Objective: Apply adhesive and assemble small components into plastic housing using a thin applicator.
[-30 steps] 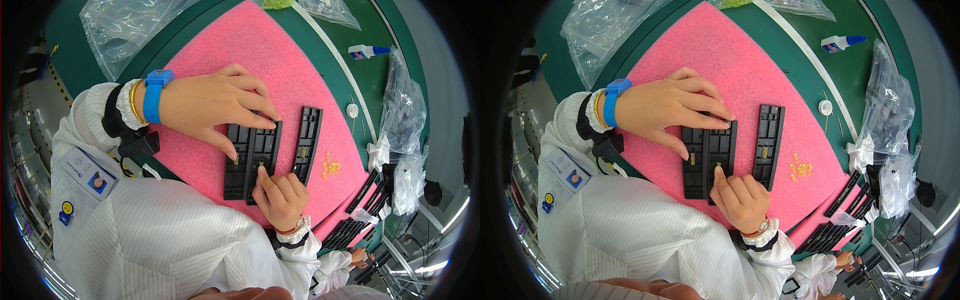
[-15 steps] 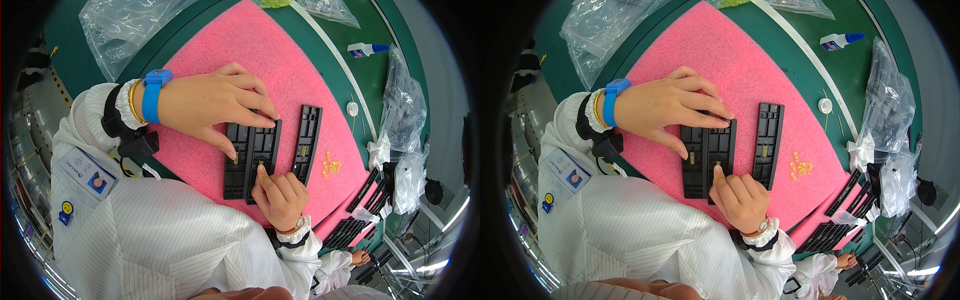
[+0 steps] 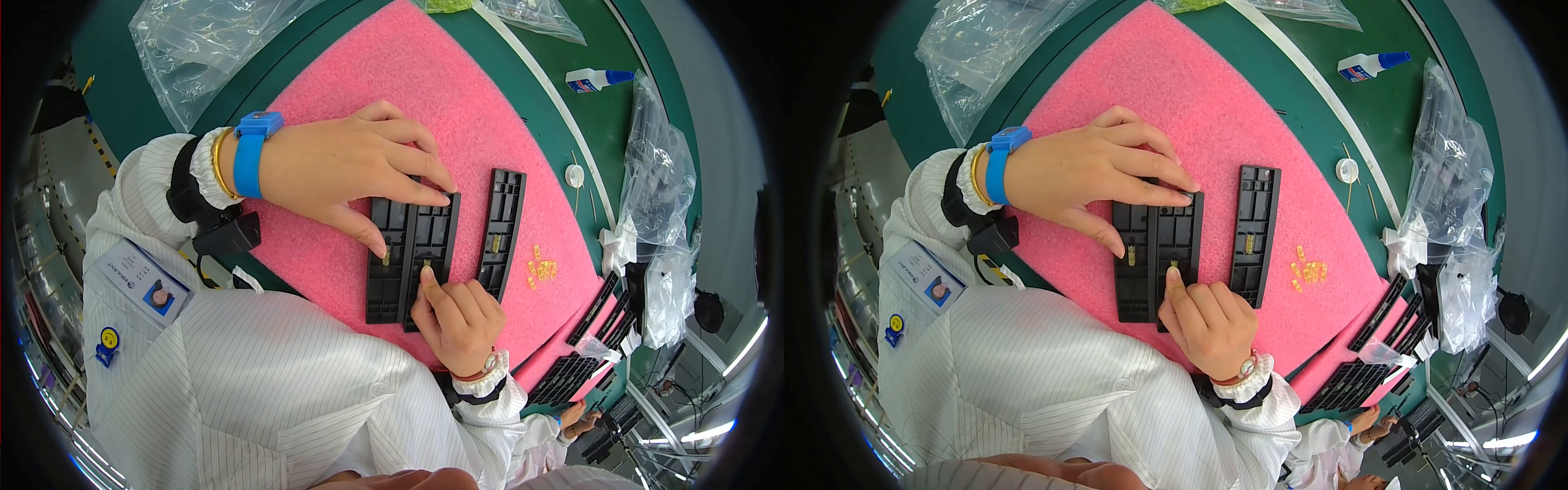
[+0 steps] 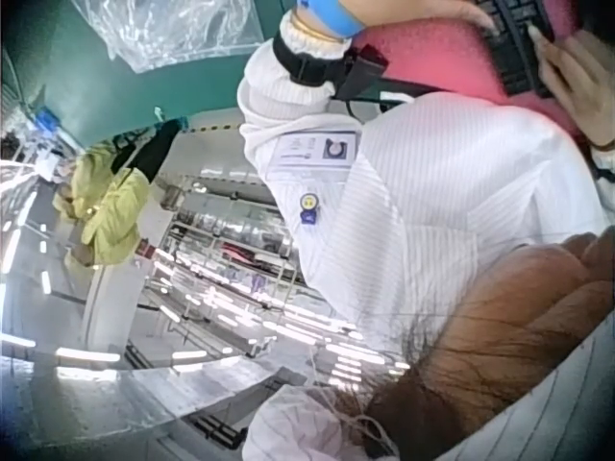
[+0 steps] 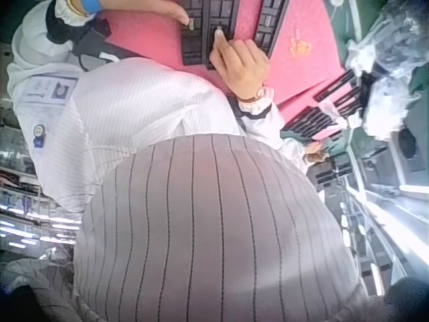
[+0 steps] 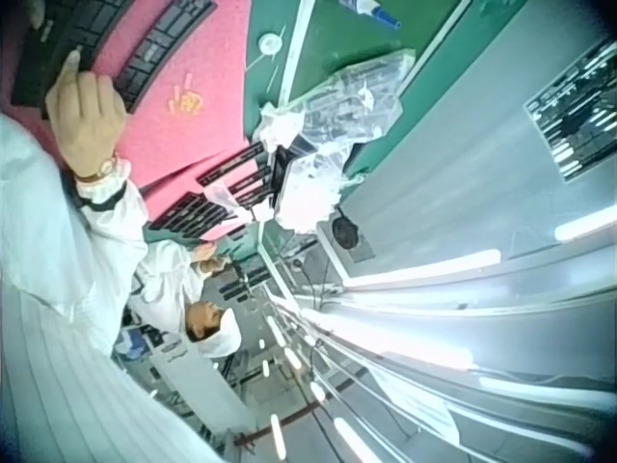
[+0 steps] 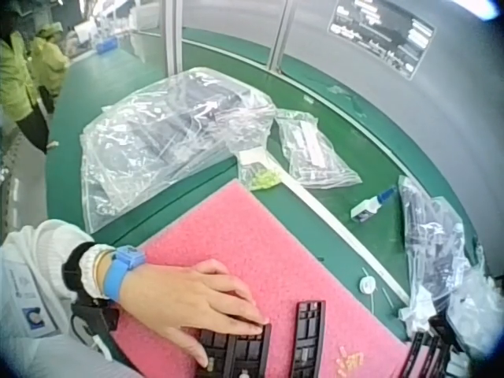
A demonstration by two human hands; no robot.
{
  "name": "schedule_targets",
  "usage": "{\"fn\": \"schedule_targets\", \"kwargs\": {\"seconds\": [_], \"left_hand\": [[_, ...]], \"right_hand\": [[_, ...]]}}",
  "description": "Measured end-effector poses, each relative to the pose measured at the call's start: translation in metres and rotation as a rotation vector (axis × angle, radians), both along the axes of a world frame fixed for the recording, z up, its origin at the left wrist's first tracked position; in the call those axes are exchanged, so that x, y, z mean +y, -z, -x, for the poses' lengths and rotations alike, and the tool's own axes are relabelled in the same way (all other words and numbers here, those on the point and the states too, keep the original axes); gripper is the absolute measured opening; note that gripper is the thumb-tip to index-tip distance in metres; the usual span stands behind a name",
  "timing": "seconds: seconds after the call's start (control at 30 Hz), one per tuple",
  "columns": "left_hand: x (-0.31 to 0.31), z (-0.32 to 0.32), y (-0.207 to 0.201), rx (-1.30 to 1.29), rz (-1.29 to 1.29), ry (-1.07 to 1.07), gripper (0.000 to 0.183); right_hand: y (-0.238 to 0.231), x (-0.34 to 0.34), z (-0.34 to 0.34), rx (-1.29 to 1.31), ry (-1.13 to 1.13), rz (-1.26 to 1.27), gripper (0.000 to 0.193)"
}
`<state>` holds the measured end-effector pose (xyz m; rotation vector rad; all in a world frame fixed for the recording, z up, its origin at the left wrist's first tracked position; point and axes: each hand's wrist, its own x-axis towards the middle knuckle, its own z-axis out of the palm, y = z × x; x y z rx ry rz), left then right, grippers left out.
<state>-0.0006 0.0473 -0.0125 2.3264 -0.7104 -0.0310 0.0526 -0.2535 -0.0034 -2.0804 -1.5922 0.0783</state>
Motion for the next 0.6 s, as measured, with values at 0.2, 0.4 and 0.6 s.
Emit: {"fn": "schedule_targets", "kwargs": {"seconds": [0.2, 0.4, 0.6], "left_hand": [[0.0000, 0.0002, -0.0007, 0.000, -0.010, -0.001, 0.080], [0.0007, -0.0011, -0.0008, 0.003, -0.013, 0.001, 0.080], [-0.0003, -0.0007, -0.0033, 0.012, -0.014, 0.000, 0.080]], "right_hand": [[-0.0002, 0.0002, 0.0009, 0.002, 0.007, 0.008, 0.032], [-0.0011, 0.0014, 0.0007, 0.004, 0.011, 0.020, 0.031], [-0.0025, 0.0013, 0.0014, 0.007, 0.008, 0.015, 0.030]]}}
